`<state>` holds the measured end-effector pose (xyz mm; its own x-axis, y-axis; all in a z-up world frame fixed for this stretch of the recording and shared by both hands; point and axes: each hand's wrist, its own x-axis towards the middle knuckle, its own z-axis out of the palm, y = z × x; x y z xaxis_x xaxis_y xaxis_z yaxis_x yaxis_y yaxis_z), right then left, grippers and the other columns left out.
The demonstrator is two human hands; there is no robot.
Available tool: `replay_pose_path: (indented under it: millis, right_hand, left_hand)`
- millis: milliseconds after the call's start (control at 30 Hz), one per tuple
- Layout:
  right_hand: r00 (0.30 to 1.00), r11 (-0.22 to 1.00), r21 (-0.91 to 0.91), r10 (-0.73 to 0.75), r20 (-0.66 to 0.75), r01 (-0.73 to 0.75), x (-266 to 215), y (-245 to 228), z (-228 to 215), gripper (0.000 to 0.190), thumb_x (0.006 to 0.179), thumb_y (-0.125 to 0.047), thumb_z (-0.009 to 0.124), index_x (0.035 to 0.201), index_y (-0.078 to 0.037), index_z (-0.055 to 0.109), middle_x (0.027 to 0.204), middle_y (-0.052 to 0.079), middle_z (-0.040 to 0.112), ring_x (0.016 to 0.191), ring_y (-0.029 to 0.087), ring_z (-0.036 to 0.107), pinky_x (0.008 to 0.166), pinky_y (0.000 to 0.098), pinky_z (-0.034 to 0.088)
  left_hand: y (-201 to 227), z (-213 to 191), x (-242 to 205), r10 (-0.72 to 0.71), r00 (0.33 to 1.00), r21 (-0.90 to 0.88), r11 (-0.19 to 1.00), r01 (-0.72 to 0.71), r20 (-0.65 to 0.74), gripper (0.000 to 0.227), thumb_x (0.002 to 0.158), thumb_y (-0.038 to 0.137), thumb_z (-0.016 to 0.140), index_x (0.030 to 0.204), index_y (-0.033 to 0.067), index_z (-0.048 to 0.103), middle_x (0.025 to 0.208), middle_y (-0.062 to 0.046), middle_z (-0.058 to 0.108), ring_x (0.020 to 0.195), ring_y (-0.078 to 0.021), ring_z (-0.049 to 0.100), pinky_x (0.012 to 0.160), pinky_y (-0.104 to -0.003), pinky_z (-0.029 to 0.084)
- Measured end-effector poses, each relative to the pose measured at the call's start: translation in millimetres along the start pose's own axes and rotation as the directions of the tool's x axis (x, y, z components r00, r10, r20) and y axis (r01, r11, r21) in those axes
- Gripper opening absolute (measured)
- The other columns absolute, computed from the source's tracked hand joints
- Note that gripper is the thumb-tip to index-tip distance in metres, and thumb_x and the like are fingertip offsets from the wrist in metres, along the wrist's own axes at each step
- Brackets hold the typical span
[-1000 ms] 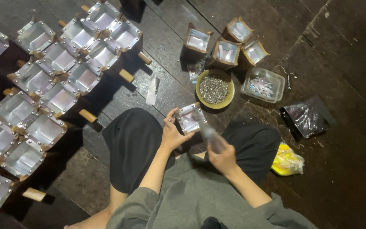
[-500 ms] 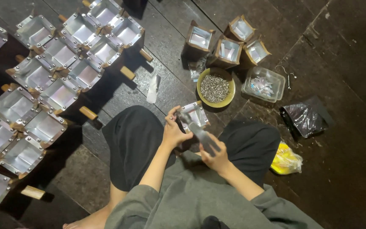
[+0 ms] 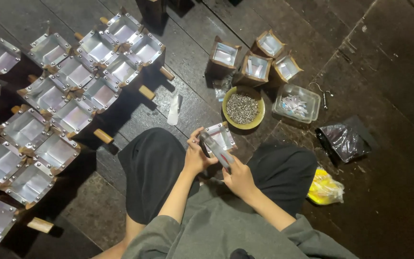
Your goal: Assembling small wooden frames by hammering metal hardware into the corners.
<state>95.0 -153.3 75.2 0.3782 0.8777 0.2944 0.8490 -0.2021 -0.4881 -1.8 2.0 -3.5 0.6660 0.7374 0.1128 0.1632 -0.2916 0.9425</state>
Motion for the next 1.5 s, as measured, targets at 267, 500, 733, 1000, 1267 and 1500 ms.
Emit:
replay_pose_path:
  millis: [267, 500, 733, 1000, 1267, 1500]
  right_hand:
    - [0.886, 0.889, 0.151, 0.389, 0.251, -0.433, -8, 4, -30, 0.048, 0.081, -0.006, 0.071, 0.129, -0.010, 0.066, 0.102, 0.020, 0.076, 0.098, 0.037, 0.074, 0.076, 0.0428, 0.061]
    - [0.521, 0.466, 0.281, 0.838, 0.163, -0.839, -36, 62, -51, 0.043, 0.086, -0.006, 0.071, 0.128, -0.004, 0.064, 0.079, 0.025, 0.069, 0.053, 0.031, 0.068, 0.040, 0.0398, 0.059]
    - [0.198, -0.125, 0.473, 0.795, 0.573, -0.872, -96, 180, 14, 0.024, 0.086, -0.007, 0.066, 0.107, 0.004, 0.059, 0.065, 0.014, 0.056, 0.045, 0.026, 0.062, 0.041, 0.0446, 0.061]
    - [0.222, 0.367, -0.147, 0.787, 0.576, -0.919, -80, 176, 6, 0.064, 0.095, -0.035, 0.059, 0.144, 0.001, 0.038, 0.098, 0.034, 0.067, 0.087, 0.044, 0.070, 0.071, 0.0586, 0.060]
    - [0.832, 0.859, -0.379, 0.466, 0.302, -0.344, 5, 83, -52, 0.047, 0.092, -0.032, 0.069, 0.132, -0.008, 0.066, 0.121, 0.021, 0.062, 0.113, 0.039, 0.067, 0.088, 0.0492, 0.058]
    - [0.979, 0.980, -0.165, -0.076, 0.187, 0.108, 20, 82, -3, 0.019, 0.090, -0.023, 0.071, 0.109, -0.023, 0.073, 0.112, 0.007, 0.061, 0.104, 0.029, 0.064, 0.081, 0.0376, 0.053]
  left_hand:
    - [-15, 13, -5, 0.036, 0.999, 0.054, 0.998, -0.034, -0.023, 0.087, 0.059, 0.034, 0.093, 0.102, 0.0106, 0.022, 0.147, -0.018, 0.044, 0.129, -0.0454, 0.054, 0.105, -0.051, 0.051]
    - [-1, 15, 9, 0.309, 0.948, 0.416, 0.875, -0.248, -0.084, 0.061, 0.071, 0.028, 0.086, 0.107, 0.0122, 0.039, 0.122, -0.005, 0.050, 0.112, -0.0267, 0.052, 0.093, -0.040, 0.040]
    - [29, 28, 47, 0.192, 0.959, 0.833, 0.479, -0.276, 0.207, 0.020, 0.076, 0.011, 0.074, 0.085, 0.0162, 0.057, 0.067, -0.003, 0.067, 0.070, -0.0259, 0.066, 0.071, -0.039, 0.042]
    - [14, 47, 52, 0.255, 0.935, 0.847, 0.412, -0.337, 0.248, 0.019, 0.072, 0.008, 0.077, 0.081, 0.0126, 0.061, 0.061, -0.007, 0.062, 0.063, -0.0290, 0.063, 0.069, -0.042, 0.041]
    - [41, 9, 17, -0.140, 0.931, 0.593, 0.800, -0.095, 0.337, 0.029, 0.090, 0.015, 0.071, 0.105, 0.0037, 0.049, 0.079, -0.022, 0.069, 0.076, -0.0443, 0.073, 0.069, -0.051, 0.056]
    - [36, 20, 10, -0.234, 0.919, 0.566, 0.824, 0.013, 0.319, 0.030, 0.093, 0.017, 0.068, 0.109, 0.0054, 0.047, 0.081, -0.021, 0.070, 0.080, -0.0460, 0.073, 0.072, -0.052, 0.058]
